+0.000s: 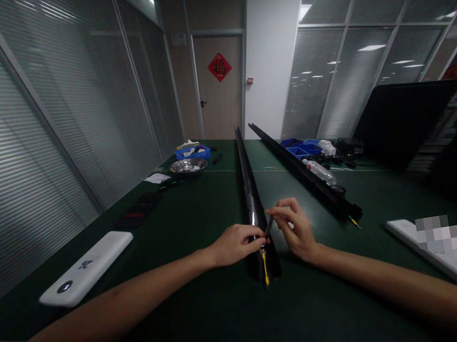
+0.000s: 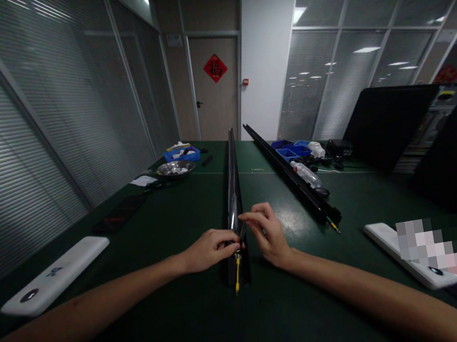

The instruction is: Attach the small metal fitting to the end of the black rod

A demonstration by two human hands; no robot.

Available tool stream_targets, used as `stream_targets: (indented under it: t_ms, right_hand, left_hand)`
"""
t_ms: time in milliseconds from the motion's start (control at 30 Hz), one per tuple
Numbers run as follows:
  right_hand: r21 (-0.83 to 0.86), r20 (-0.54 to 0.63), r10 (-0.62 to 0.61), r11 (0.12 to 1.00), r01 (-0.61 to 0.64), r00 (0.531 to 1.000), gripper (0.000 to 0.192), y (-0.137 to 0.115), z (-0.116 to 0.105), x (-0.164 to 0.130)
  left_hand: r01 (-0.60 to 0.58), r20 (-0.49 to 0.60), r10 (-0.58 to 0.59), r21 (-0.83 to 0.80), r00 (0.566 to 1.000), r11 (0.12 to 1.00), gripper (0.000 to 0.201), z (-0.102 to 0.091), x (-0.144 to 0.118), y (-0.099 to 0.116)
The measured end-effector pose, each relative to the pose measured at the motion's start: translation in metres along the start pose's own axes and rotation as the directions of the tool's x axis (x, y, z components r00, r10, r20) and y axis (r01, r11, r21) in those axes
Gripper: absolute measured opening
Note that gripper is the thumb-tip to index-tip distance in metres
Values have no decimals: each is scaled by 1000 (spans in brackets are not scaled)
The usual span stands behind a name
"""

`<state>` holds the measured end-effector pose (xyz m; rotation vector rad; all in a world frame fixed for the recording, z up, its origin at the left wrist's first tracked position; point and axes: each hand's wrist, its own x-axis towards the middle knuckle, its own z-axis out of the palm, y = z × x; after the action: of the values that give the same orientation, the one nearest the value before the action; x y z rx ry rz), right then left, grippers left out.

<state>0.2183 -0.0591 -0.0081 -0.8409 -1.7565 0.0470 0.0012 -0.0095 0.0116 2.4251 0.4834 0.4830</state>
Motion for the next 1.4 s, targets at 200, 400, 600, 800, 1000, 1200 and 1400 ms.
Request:
stream_targets:
  t_ms: [200, 400, 600, 800, 1000, 1200, 1400]
  right_hand:
    - [-27, -26, -47, 999, 46, 999, 29, 0, 0, 1]
    - [-1, -3, -40, 999, 40, 999, 26, -4, -2, 2]
    - [51, 34, -29, 998, 27, 999, 17, -4, -2, 1]
    - [107, 66, 39, 993, -46, 997, 23, 0, 1, -4]
    - [154, 153, 130, 976, -154, 980, 23, 0, 2, -3]
    - [108, 245, 130, 981, -160, 961, 24, -3, -1, 1]
    - [134, 309, 164, 968, -214, 937, 30, -2, 0, 2]
  left_hand:
    - [11, 0, -11, -3, 1000, 1000, 26, 2, 0, -1]
    - [11, -4, -11, -9, 1000, 1000, 27, 0, -1, 1]
    - [4, -10, -4, -8, 1000, 1000, 25, 1, 0, -1]
    - [-4, -12, 3, -25, 1000, 1000, 25, 2, 0, -4]
    - [-34, -8, 34, -13, 999, 999, 25, 2, 0, -5]
    - [-50, -8, 49, -11, 999, 999, 26, 2, 0, -5]
    - [-45, -4, 45, -6, 999, 999, 29, 1, 0, -4]
